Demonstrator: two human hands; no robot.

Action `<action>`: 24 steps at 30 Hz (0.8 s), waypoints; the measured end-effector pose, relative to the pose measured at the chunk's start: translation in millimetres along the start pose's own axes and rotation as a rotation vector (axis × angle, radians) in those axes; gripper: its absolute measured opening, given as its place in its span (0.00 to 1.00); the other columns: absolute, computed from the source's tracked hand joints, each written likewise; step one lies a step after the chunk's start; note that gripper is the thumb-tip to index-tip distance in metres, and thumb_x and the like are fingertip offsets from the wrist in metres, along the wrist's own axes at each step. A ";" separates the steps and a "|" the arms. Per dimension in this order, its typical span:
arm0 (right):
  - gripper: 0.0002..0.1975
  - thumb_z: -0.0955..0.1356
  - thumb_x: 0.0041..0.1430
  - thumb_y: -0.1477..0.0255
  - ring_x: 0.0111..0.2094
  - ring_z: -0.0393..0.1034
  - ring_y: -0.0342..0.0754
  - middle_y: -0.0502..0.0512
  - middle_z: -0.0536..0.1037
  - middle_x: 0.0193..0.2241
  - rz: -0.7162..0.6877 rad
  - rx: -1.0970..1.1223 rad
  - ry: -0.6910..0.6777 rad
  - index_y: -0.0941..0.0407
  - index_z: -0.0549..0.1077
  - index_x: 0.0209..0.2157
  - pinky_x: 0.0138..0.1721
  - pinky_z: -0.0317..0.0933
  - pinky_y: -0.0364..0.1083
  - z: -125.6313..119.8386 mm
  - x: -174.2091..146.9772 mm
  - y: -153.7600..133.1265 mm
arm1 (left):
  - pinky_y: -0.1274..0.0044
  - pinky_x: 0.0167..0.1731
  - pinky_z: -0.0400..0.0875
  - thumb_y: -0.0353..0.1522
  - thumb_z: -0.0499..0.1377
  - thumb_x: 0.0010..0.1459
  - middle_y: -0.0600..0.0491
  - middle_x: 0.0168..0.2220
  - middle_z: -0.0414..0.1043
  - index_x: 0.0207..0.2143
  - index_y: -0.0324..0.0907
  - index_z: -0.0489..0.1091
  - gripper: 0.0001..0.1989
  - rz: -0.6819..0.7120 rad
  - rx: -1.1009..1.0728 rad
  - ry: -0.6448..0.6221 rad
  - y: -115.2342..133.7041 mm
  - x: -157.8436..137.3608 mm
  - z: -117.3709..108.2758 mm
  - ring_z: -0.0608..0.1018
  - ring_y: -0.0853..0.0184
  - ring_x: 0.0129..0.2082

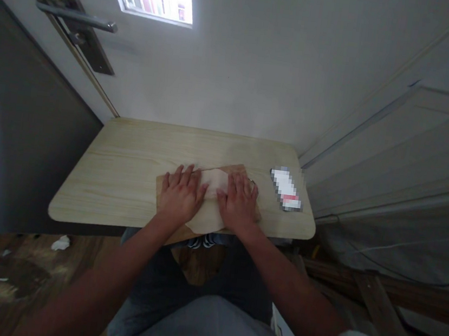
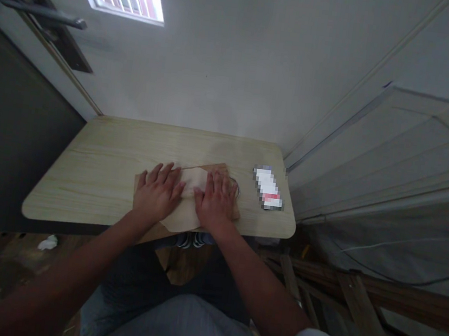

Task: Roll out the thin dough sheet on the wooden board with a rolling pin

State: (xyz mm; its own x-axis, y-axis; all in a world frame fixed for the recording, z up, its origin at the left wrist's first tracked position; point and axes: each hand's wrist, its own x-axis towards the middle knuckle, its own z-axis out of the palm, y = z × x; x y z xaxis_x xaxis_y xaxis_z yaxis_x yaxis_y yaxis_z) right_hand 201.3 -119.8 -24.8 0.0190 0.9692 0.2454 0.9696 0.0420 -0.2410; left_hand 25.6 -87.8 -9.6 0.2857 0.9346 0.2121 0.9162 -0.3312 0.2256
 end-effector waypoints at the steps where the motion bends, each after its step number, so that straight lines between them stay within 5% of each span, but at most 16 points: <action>1: 0.29 0.56 0.72 0.59 0.70 0.43 0.62 0.66 0.57 0.69 0.006 -0.005 -0.007 0.60 0.59 0.67 0.65 0.35 0.68 -1.5 7.3 -0.8 | 0.49 0.65 0.46 0.47 0.41 0.69 0.46 0.69 0.56 0.66 0.46 0.59 0.30 0.002 0.007 -0.007 -1.5 7.1 0.2 0.55 0.49 0.69; 12: 0.31 0.57 0.71 0.56 0.68 0.47 0.66 0.64 0.59 0.68 0.055 -0.051 -0.030 0.57 0.59 0.68 0.64 0.37 0.70 6.3 65.1 -1.7 | 0.47 0.61 0.53 0.50 0.35 0.68 0.45 0.70 0.54 0.66 0.47 0.58 0.33 -0.030 0.057 -0.158 -14.4 65.2 1.8 0.57 0.47 0.68; 24: 0.31 0.56 0.72 0.57 0.69 0.47 0.63 0.68 0.60 0.67 0.015 -0.020 -0.008 0.62 0.61 0.66 0.66 0.34 0.66 -1.7 6.4 -3.8 | 0.51 0.64 0.48 0.48 0.38 0.69 0.47 0.68 0.59 0.63 0.48 0.63 0.29 0.020 0.077 -0.039 -0.7 9.1 -1.9 0.59 0.51 0.67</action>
State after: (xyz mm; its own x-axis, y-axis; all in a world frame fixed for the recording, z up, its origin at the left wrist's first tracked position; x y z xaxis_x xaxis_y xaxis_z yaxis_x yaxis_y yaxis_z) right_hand 198.1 -114.2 -20.7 0.0319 0.9717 0.2341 0.9739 0.0225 -0.2258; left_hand 27.0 -79.3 -6.0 0.3137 0.9325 0.1788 0.9286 -0.3406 0.1471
